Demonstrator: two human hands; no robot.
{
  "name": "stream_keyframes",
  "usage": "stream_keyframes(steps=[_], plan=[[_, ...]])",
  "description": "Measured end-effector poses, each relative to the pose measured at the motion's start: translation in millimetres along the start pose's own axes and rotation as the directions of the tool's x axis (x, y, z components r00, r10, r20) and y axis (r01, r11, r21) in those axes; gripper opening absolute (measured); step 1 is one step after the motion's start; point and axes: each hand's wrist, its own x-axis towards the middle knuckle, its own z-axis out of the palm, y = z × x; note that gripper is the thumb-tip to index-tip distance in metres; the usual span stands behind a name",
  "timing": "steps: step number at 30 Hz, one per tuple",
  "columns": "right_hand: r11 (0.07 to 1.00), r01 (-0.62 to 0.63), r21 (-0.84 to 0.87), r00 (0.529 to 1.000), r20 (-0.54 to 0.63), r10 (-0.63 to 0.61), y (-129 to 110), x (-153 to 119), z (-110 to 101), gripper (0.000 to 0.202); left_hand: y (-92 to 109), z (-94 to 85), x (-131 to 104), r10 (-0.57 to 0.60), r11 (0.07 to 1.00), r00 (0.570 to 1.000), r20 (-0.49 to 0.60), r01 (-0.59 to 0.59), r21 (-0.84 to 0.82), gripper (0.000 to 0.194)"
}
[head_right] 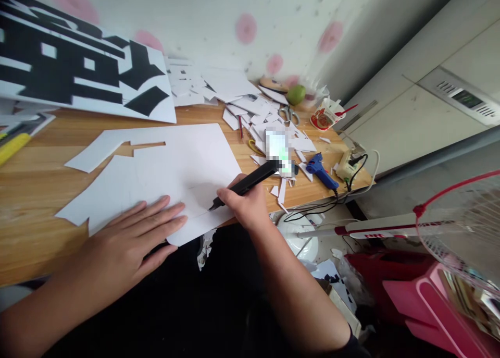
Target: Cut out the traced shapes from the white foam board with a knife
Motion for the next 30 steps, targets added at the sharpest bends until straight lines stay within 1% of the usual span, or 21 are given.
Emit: stream_keyframes(steps=[4,6,8,10,12,13,15,17,18,19,20,21,22,23,24,25,26,27,28,29,30], plan=[[1.000,-0.016,0.020,0.999,0.035,0.015,3.2,2.8,-2.3,0.023,-0.6,-1.0,0.7,0.041,0.998,0.999,-0.013,-0.040,0.040,0.034],[0.990,-0.030,0.136,0.999,0.030,0.026,3.7,5.0,-3.0,0.022,-0.8,-0.8,1.6,0.057,0.997,0.998,-0.014,-0.056,0.060,0.034],[0.945,-0.016,0.327,0.999,-0.026,0.026,4.2,6.8,-5.6,0.024,-1.3,0.0,2.6,0.064,0.996,0.998,-0.005,-0.063,0.068,0.034],[0.878,0.045,0.476,0.994,-0.110,0.009,5.1,5.4,-11.5,0.026,-2.3,-0.3,3.6,0.072,0.995,0.997,0.012,-0.073,0.066,0.035],[0.852,0.123,0.509,0.986,-0.161,-0.047,6.5,-1.8,-19.5,0.024,-2.9,-4.6,3.8,0.077,0.996,0.997,0.029,-0.078,0.044,0.035],[0.859,0.159,0.486,0.982,-0.170,-0.086,7.4,-7.6,-23.4,0.024,-2.6,-9.0,3.2,0.072,0.997,0.997,0.028,-0.073,0.022,0.035],[0.901,0.217,0.375,0.973,-0.157,-0.169,9.2,-22.2,-29.3,0.035,-0.1,-21.9,-0.5,0.042,0.998,0.999,0.003,-0.042,-0.056,0.031],[0.941,0.279,0.192,0.958,-0.121,-0.260,10.5,-36.9,-30.3,0.045,5.7,-38.1,-8.6,-0.003,0.986,1.000,-0.009,0.002,-0.169,0.030],[0.940,0.331,0.079,0.943,-0.066,-0.327,10.9,-42.9,-28.7,0.047,9.6,-45.9,-14.5,-0.025,0.971,1.000,0.005,0.026,-0.238,0.029],[0.913,0.406,-0.033,0.914,0.008,-0.406,11.2,-47.4,-25.7,0.048,14.0,-52.6,-21.3,-0.041,0.948,0.998,0.042,0.052,-0.314,0.027],[0.858,0.495,-0.136,0.869,0.098,-0.485,11.6,-50.4,-21.5,0.047,18.5,-57.6,-28.8,-0.056,0.914,0.994,0.098,0.091,-0.395,0.025],[0.779,0.588,-0.219,0.809,0.196,-0.555,12.4,-52.0,-16.4,0.043,22.8,-60.3,-36.4,-0.067,0.870,0.983,0.170,0.140,-0.472,0.022],[0.686,0.672,-0.280,0.740,0.287,-0.608,13.6,-52.6,-10.8,0.038,26.7,-60.4,-43.7,-0.072,0.818,0.964,0.255,0.204,-0.538,0.020],[0.593,0.734,-0.330,0.679,0.356,-0.642,15.4,-52.6,-5.1,0.034,30.0,-57.8,-50.2,-0.073,0.761,0.934,0.350,0.279,-0.585,0.018],[0.508,0.777,-0.372,0.628,0.400,-0.668,17.9,-52.4,0.4,0.031,32.6,-52.7,-55.6,-0.083,0.705,0.893,0.443,0.367,-0.607,0.017],[0.434,0.802,-0.410,0.589,0.426,-0.687,20.8,-52.3,5.4,0.030,34.6,-45.4,-59.5,-0.095,0.648,0.839,0.536,0.461,-0.607,0.016],[0.374,0.813,-0.447,0.562,0.433,-0.705,24.0,-52.8,9.7,0.028,36.2,-36.7,-61.9,-0.105,0.589,0.782,0.614,0.546,-0.595,0.015],[0.327,0.814,-0.480,0.541,0.424,-0.726,27.1,-53.8,13.3,0.025,37.5,-27.3,-62.8,-0.147,0.521,0.729,0.668,0.632,-0.574,0.016],[0.291,0.813,-0.505,0.521,0.407,-0.750,29.9,-55.3,16.1,0.022,38.8,-17.9,-62.3,-0.221,0.416,0.685,0.694,0.710,-0.568,0.018],[0.264,0.812,-0.521,0.502,0.392,-0.771,32.1,-57.2,18.3,0.020,40.2,-9.5,-60.7,-0.273,0.270,0.654,0.706,0.756,-0.596,0.024],[0.240,0.814,-0.529,0.482,0.385,-0.787,33.6,-59.3,20.0,0.018,41.8,-2.5,-58.1,-0.331,0.114,0.636,0.698,0.761,-0.639,0.034]])
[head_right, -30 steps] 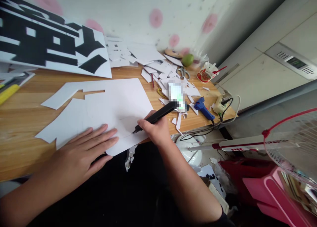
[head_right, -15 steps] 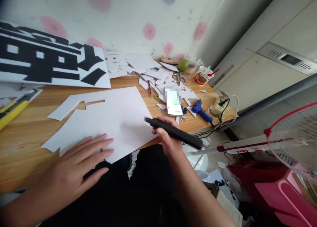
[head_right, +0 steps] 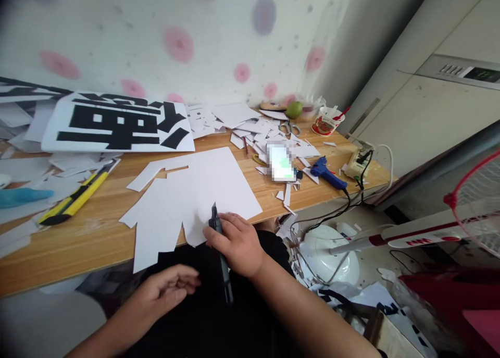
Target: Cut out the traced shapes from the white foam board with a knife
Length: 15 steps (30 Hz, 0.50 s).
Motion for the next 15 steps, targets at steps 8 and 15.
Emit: stream_keyframes(steps=[8,15], plan=[[0.998,0.063,-0.020,0.994,-0.091,-0.065,-11.7,3.7,-5.4,0.022,14.9,17.7,15.2,0.009,0.860,0.969,-0.248,-0.134,-0.493,0.035],[0.996,0.016,0.083,0.994,-0.107,-0.007,-31.0,8.8,-9.2,0.020,28.1,22.9,22.3,0.048,0.744,0.952,-0.304,-0.237,-0.625,0.064]])
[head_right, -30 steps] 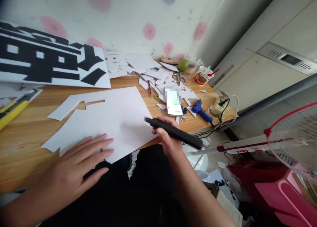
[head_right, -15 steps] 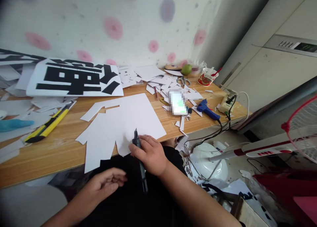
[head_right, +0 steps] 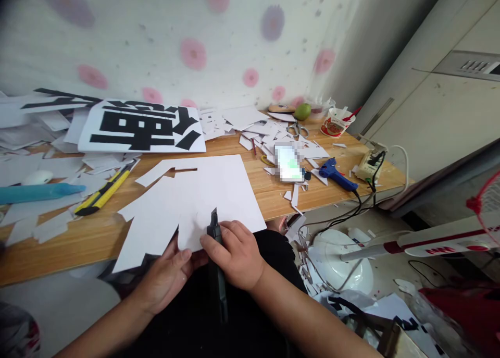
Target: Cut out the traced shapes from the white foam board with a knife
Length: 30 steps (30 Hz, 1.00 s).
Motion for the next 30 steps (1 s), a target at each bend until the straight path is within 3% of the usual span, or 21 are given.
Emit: stream_keyframes(steps=[6,12,19,25,30], plan=[[0.997,-0.065,0.035,0.997,0.045,0.063,-17.0,4.5,1.4,0.020,19.0,16.9,2.3,0.054,0.989,0.967,-0.250,-0.087,-0.123,0.068],[0.979,-0.131,0.158,0.989,0.085,0.119,-5.0,6.3,-9.8,0.027,37.6,0.4,-1.7,0.087,0.981,0.942,-0.323,-0.137,-0.136,0.067],[0.966,-0.244,0.089,0.964,-0.083,0.251,14.9,-1.8,-20.5,0.048,60.7,-16.1,-7.3,0.113,0.976,0.952,-0.284,-0.160,-0.147,0.062],[0.960,-0.253,0.120,0.950,-0.155,0.270,13.0,-5.8,-20.4,0.060,57.0,-13.9,-5.6,0.126,0.968,0.975,-0.185,-0.161,-0.190,0.054],[0.946,-0.289,0.147,0.922,-0.224,0.316,11.2,-10.4,-16.3,0.065,60.3,-6.8,-6.3,0.132,0.969,0.970,-0.204,-0.169,-0.180,0.053]])
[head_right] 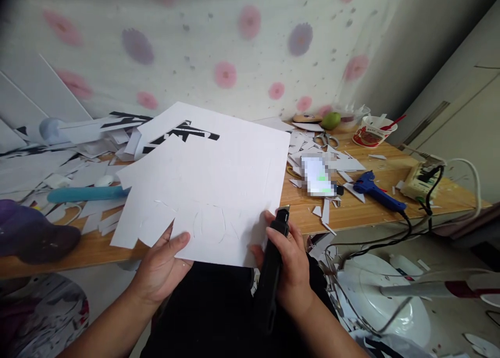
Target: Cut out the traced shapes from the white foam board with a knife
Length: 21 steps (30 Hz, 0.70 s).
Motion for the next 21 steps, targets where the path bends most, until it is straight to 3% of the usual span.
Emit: stream_keyframes(steps=[4,11,21], plan=[[0.994,-0.052,0.097,0.999,-0.006,0.053,-2.8,2.0,1.6,0.065,0.4,9.7,-1.5,0.026,1.000,0.999,-0.028,-0.026,0.000,0.060],[0.994,-0.100,0.039,0.991,-0.087,0.103,-14.4,3.2,-2.1,0.053,-1.9,21.8,-5.6,0.067,0.997,0.996,-0.058,-0.065,0.044,0.064],[0.990,-0.135,0.050,0.989,-0.057,0.138,-22.8,-5.8,-6.2,0.053,-4.8,17.7,-13.0,0.049,0.998,0.996,-0.068,-0.046,0.038,0.062]])
